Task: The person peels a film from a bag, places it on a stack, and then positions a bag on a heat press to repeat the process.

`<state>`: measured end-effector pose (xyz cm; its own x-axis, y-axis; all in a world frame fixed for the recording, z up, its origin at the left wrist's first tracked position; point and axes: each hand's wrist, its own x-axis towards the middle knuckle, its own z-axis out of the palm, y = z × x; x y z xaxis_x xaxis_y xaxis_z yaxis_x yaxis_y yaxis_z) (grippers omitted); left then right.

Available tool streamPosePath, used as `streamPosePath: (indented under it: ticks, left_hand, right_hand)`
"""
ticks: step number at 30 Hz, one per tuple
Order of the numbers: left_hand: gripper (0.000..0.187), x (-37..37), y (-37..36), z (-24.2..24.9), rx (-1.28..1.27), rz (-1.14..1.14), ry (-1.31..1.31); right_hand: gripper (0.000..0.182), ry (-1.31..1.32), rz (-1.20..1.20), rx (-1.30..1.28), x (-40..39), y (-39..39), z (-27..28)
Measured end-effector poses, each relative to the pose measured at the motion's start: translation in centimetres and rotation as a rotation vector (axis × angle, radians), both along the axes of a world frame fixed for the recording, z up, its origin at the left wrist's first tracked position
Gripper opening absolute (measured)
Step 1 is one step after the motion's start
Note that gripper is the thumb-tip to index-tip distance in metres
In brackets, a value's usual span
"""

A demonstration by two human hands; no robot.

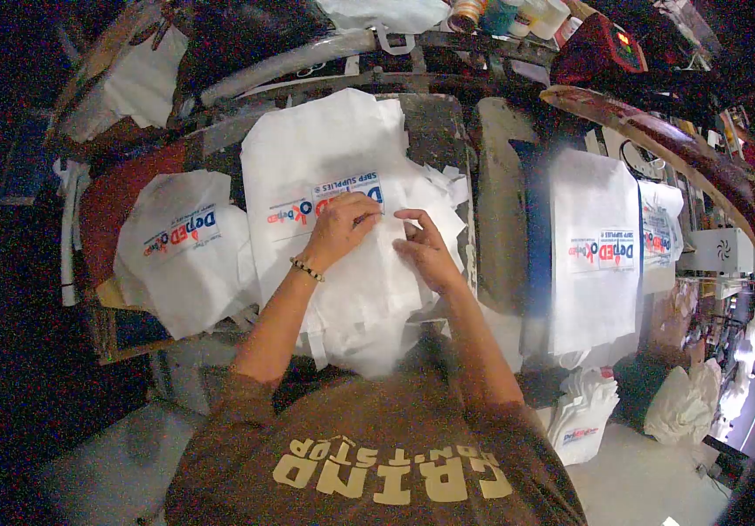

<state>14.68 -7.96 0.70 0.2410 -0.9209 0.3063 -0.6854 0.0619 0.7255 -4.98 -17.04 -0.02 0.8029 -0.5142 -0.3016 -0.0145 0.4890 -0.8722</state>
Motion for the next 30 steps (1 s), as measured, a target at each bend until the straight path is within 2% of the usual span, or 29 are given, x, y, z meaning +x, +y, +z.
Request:
streamPosePath:
  ticks: [2, 6, 9, 14, 24, 30]
  left_hand:
    - [0.015, -0.1, 0.0, 0.3, 0.011, -0.028, -0.088]
    - [0.014, 0.0, -0.5, -0.6, -0.046, -0.026, -0.081]
    - [0.013, 0.2, -0.8, -0.7, 0.029, -0.006, -0.058]
    - [0.013, 1.6, -1.3, -1.1, 0.178, 0.096, 0.236]
    - [0.013, 3.9, -1.7, -2.2, 0.023, 0.051, -0.050]
    - [0.011, 4.8, -2.0, -2.4, 0.007, 0.170, 0.023]
  right_hand:
    - [0.051, 0.009, -0.010, 0.011, 0.0, 0.1, -0.2]
    - [0.053, 0.030, -0.038, 0.029, -0.1, 0.3, -0.2]
    - [0.055, 0.025, -0.001, -0.031, -0.1, 0.2, -0.1]
    - [0.054, 0.053, -0.003, -0.195, -0.1, 0.5, -0.4]
    - [0.055, 0.121, 0.010, -0.243, 0.0, 0.8, 0.0]
    - [0.055, 0.177, 0.050, -0.217, -0.1, 0.8, 0.5]
